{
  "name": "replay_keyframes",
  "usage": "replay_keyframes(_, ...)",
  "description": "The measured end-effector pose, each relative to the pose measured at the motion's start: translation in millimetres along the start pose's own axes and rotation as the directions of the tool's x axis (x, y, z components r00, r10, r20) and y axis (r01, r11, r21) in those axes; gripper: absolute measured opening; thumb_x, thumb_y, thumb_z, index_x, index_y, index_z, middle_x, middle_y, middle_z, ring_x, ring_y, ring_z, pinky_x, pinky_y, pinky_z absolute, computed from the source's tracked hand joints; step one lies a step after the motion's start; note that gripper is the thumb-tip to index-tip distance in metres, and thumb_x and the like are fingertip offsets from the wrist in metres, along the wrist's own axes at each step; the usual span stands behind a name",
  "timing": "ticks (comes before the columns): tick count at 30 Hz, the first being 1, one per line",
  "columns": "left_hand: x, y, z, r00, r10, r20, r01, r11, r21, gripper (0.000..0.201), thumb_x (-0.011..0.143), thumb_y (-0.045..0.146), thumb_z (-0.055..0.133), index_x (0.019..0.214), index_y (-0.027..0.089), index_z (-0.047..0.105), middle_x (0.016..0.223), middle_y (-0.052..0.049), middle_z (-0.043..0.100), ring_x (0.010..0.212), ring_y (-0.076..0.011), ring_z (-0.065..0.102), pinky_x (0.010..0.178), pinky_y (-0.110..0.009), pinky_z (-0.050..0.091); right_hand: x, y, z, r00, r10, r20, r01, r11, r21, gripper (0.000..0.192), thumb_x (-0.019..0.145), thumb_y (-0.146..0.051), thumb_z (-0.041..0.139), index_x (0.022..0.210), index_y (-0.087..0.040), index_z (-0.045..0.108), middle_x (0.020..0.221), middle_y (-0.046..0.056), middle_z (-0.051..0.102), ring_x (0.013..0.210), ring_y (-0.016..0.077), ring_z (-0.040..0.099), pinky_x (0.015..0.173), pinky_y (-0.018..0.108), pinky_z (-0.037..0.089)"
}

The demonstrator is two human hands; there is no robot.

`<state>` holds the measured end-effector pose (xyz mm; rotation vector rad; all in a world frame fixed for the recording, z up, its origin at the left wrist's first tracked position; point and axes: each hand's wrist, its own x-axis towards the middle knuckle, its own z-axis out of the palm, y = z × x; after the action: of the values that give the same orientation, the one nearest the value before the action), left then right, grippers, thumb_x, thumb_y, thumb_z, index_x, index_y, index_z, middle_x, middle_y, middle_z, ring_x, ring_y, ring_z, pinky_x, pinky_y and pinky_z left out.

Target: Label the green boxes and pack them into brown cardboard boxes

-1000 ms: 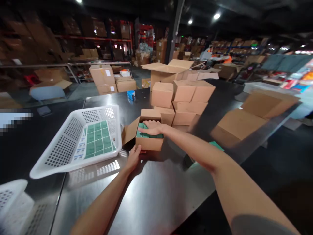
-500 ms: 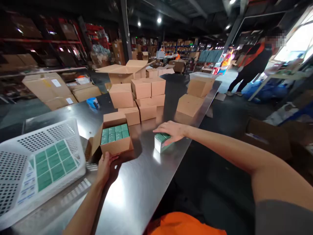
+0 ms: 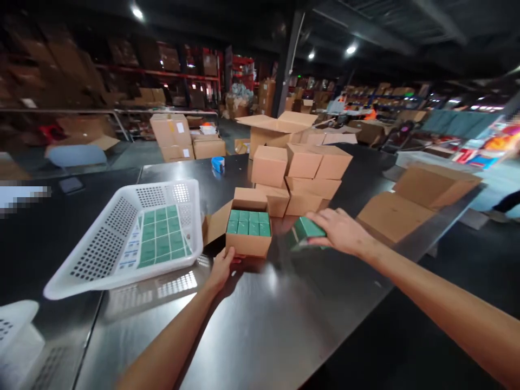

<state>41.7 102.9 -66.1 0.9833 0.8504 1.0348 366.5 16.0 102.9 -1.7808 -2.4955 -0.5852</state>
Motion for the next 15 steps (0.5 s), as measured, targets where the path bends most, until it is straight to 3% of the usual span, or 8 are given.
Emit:
replay_keyframes(4,2,-2,-0.9,1.0,0.004,0.023,-0.004,1.0,-0.012,0.058,0.066,0.073,0.071,0.08,0.017,0.069,0.075,-0.01,0.073,0.067,-0.0198,0.066,0.064,-0.031,0.05,99,-28,-40,0.96,0.238,-0.149,-0.236,0.971,0.029,0.081,0.092,-0.077,0.025,0.136,-0.013,0.049,0.116,0.022,0.064,0.109,0.0397,0.059,0.089,0.05,0.045)
replay_keyframes(8,2,-4,-2.1,0.999,0.03,0.044,-0.029,0.999,-0.022,0.055,0.068,0.07,0.072,0.081,0.016,0.07,0.077,-0.009,0.072,0.071,-0.02,0.065,0.067,-0.031,0.05,181,-76,-45,0.932,0.332,-0.143,-0.332,0.943,0.028,0.074,0.095,-0.072,0.03,0.142,-0.015,0.042,0.128,0.023,0.059,0.118,0.0419,0.053,0.092,0.054,0.043)
replay_keyframes(12,2,-3,-1.9,0.998,0.048,0.048,-0.046,0.998,-0.043,0.053,0.069,0.068,0.072,0.081,0.016,0.072,0.075,-0.008,0.07,0.067,-0.0182,0.061,0.065,-0.03,0.049,209,-109,-28,0.959,0.283,-0.002,-0.283,0.959,-0.019,0.073,0.096,-0.07,0.03,0.143,-0.015,0.041,0.124,0.025,0.06,0.113,0.0411,0.057,0.091,0.052,0.042)
replay_keyframes(15,3,-2,-1.9,0.998,0.043,0.046,-0.041,0.998,-0.055,0.052,0.068,0.067,0.074,0.083,0.017,0.073,0.076,-0.007,0.069,0.068,-0.0178,0.06,0.065,-0.029,0.049,208,-108,-20,0.972,0.232,0.037,-0.232,0.973,-0.005,0.072,0.095,-0.071,0.034,0.141,-0.016,0.043,0.121,0.023,0.063,0.108,0.039,0.061,0.088,0.048,0.044)
